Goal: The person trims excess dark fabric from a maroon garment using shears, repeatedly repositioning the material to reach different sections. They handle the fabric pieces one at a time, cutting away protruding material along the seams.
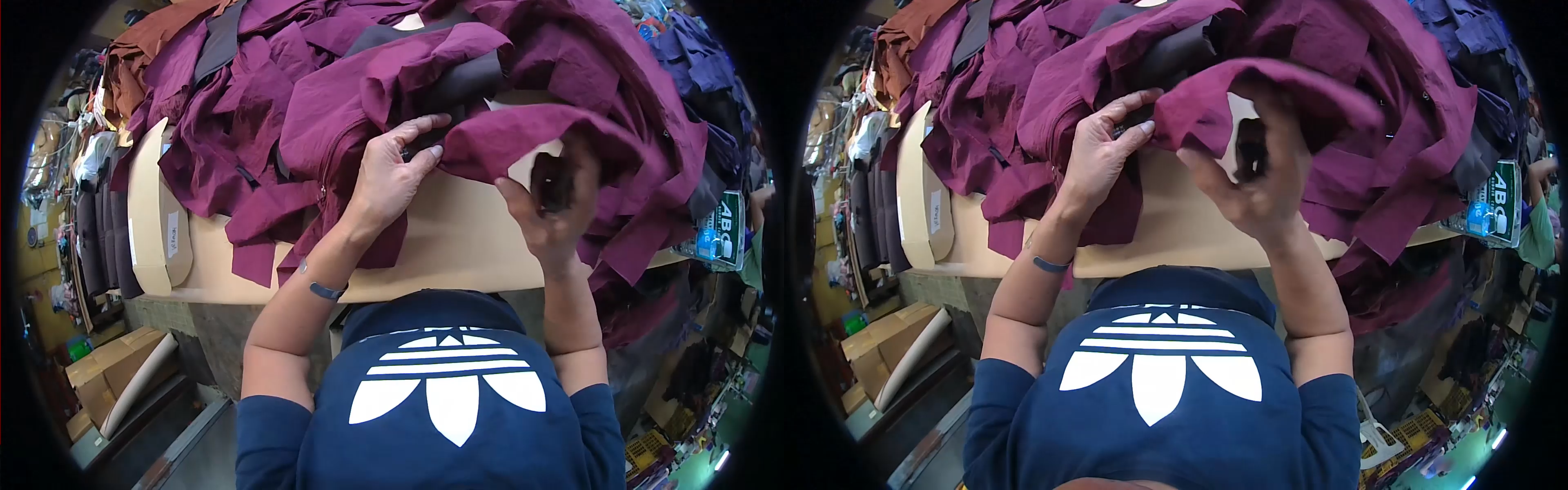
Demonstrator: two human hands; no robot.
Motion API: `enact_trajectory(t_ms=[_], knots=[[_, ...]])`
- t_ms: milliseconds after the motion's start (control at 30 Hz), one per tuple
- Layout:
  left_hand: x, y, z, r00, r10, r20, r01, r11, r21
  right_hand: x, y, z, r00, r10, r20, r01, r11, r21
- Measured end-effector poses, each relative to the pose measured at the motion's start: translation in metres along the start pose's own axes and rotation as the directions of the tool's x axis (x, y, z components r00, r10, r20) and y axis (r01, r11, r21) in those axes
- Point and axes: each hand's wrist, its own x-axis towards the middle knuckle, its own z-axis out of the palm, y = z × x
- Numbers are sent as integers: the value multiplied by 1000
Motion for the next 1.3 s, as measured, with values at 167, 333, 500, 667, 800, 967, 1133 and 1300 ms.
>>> enact_trajectory(t_ms=[167,333,500,667,800,967,1133,1300], knots=[[-4,-4,1,996,87,9,-87,977,193,26,-31,-17,971,-179,159,212,950,-229],[-5,-8,7,985,171,8,-170,969,178,13,-13,-11,810,350,471,43,765,-643],[1,-4,-2,997,-72,30,76,981,-180,-16,-43,-1,785,-41,618,404,790,-460],[5,4,-4,992,2,127,17,989,-150,-45,-49,15,568,27,823,52,996,-68],[-5,5,-11,967,-114,226,141,984,-105,-23,-35,7,845,250,474,-276,961,-14],[-12,1,-8,964,-21,266,30,999,-32,-20,17,23,776,578,251,-607,794,49],[-16,13,-11,960,-101,262,106,994,-4,-27,25,29,636,706,312,-772,591,234],[-18,9,-10,961,-41,274,42,999,2,-18,13,28,765,530,366,-621,759,197]])
